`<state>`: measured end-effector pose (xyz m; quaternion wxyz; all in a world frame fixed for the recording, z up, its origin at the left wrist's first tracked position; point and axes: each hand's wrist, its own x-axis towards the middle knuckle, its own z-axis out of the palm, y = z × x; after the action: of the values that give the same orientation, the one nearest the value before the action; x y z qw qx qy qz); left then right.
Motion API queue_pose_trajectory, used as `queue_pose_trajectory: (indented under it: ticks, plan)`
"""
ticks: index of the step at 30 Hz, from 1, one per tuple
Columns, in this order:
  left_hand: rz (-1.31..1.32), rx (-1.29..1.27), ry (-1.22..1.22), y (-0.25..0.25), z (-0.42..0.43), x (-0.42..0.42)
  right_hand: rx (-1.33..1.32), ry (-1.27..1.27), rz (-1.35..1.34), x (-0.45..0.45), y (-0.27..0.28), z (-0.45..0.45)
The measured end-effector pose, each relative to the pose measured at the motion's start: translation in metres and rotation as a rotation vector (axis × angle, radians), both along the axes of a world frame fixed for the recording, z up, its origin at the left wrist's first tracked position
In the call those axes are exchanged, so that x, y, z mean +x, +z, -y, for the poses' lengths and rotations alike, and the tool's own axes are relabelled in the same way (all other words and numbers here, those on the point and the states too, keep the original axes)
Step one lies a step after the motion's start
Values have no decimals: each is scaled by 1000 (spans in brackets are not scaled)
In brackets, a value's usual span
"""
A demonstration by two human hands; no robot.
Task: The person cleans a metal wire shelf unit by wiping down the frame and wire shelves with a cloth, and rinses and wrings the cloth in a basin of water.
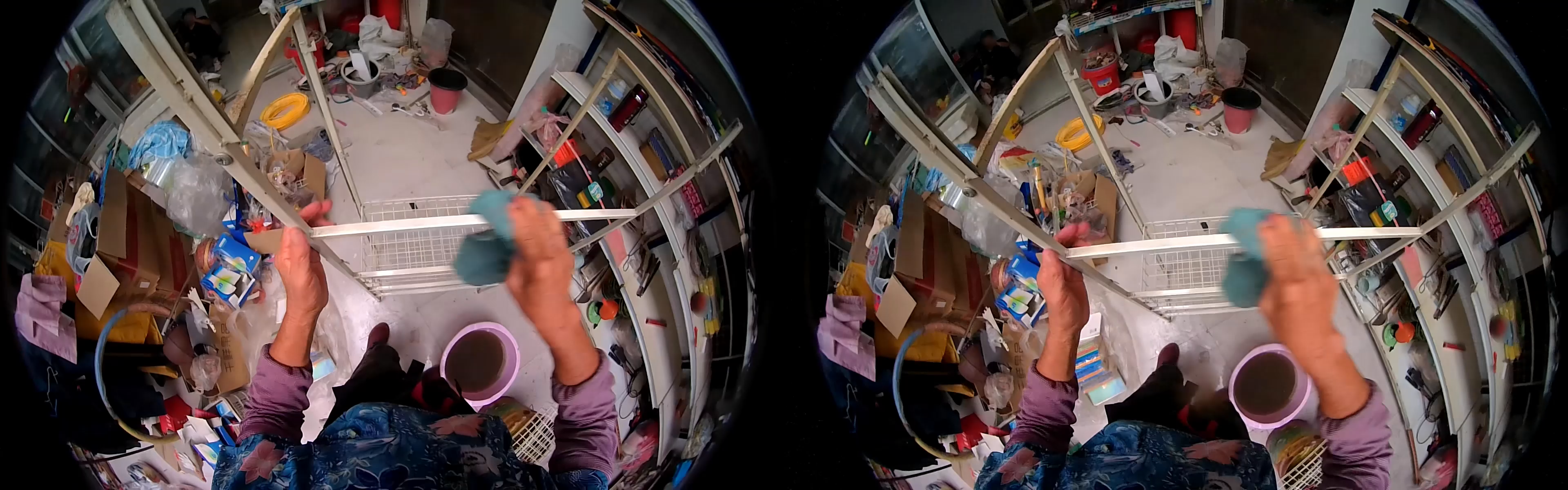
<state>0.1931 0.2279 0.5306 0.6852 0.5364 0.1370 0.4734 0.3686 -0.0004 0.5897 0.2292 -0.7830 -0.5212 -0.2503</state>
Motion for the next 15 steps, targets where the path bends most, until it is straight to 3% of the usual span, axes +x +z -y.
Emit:
queue_pose_trajectory:
  ticks: [9, 12, 14, 15]
  plan:
    - [-166, 132, 152, 8, 0, 1, 62, -401, -5, 98, 10, 103]
    - [-230, 189, 189, 13, -4, 3, 177, -297, -146, 103, 10, 102]
    - [-172, 77, 206, 4, -4, 11, 140, -263, -423, 76, 38, 75]
    - [-142, 87, 234, 0, -4, 13, 156, -91, -551, 69, 49, 59]
